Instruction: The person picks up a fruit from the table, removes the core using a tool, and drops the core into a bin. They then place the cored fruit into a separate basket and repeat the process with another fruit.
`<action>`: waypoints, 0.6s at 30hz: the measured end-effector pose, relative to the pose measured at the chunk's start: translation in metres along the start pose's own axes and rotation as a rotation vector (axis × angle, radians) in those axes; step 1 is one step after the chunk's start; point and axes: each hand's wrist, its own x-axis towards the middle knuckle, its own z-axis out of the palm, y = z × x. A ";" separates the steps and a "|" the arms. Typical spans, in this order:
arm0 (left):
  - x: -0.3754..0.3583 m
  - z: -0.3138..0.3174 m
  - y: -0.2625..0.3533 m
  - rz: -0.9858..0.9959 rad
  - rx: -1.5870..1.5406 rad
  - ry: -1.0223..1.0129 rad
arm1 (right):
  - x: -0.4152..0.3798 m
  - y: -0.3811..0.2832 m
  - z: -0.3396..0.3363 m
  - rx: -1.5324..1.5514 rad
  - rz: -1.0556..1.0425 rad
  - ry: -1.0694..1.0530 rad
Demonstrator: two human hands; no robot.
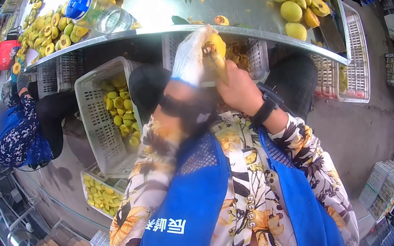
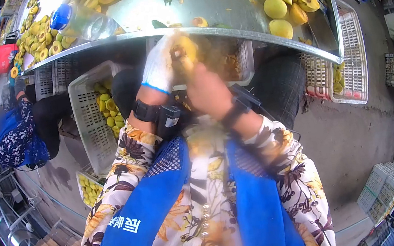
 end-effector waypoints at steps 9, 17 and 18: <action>-0.001 0.000 -0.011 0.121 0.177 0.016 | 0.003 0.008 -0.004 0.019 -0.002 -0.056; 0.000 0.005 -0.014 0.118 0.176 0.093 | 0.010 0.027 0.003 0.321 0.072 -0.226; 0.004 0.004 -0.016 0.112 0.159 0.090 | 0.010 0.024 0.002 0.420 0.124 -0.262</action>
